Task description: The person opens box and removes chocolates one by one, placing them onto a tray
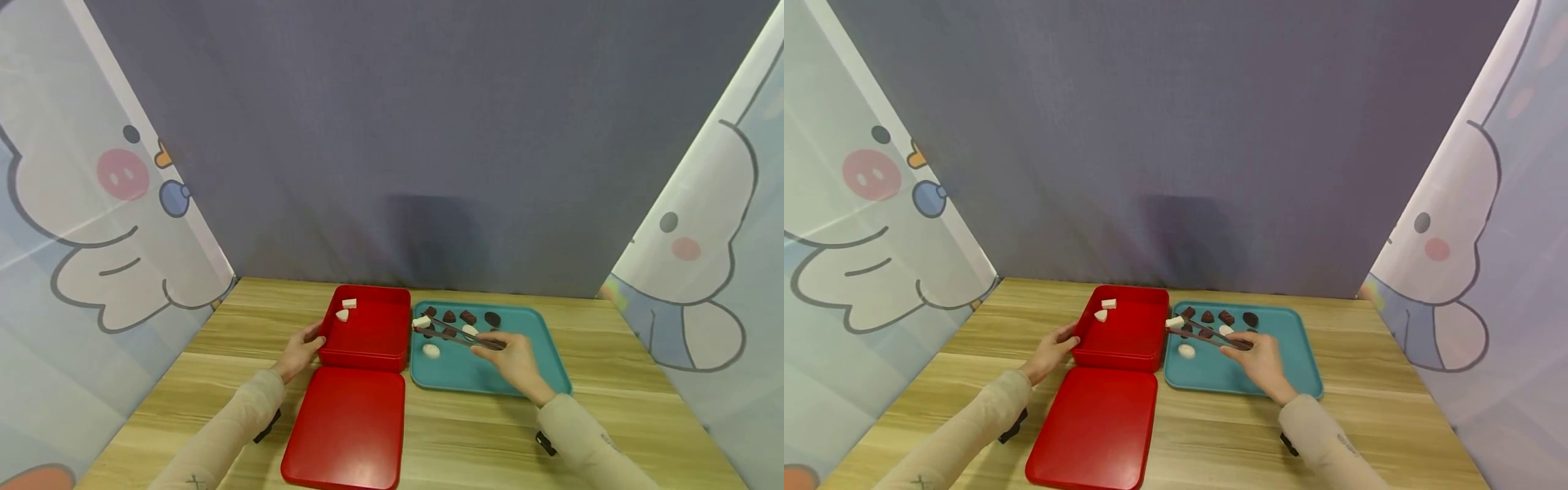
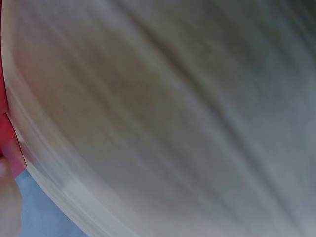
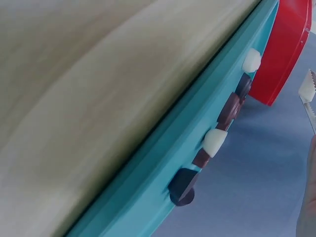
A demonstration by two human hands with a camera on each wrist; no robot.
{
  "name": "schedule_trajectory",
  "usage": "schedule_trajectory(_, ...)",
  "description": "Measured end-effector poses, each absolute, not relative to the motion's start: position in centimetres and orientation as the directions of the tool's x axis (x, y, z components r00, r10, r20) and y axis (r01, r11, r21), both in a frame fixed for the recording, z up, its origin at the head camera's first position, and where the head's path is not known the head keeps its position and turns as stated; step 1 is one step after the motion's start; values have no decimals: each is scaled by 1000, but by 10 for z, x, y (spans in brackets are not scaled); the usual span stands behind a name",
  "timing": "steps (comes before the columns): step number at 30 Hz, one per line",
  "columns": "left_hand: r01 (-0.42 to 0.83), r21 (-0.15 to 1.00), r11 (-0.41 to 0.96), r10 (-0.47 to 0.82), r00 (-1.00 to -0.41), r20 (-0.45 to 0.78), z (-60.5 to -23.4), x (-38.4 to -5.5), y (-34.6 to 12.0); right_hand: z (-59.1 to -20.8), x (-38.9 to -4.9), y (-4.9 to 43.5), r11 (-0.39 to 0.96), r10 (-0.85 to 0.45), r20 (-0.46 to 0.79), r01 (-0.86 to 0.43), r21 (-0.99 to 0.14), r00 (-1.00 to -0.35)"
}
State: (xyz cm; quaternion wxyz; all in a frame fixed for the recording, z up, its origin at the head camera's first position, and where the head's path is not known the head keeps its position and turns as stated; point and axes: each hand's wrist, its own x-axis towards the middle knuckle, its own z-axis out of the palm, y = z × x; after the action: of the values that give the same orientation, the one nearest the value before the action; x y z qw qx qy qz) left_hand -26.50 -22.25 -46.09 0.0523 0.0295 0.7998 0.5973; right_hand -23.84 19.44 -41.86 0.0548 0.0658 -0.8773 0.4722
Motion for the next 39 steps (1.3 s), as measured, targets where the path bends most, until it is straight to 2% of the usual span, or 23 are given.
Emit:
schedule_trajectory(12,-16,945,328,102,-993,-52,-462,-265,-222,-421,-227,213,594,-32,155,-144,-791,-987)
schedule_trajectory(39,-25,953,301,101,-993,-58,-461,-266,-223,-433,-220,239,654,-30,182,-157,-740,-983)
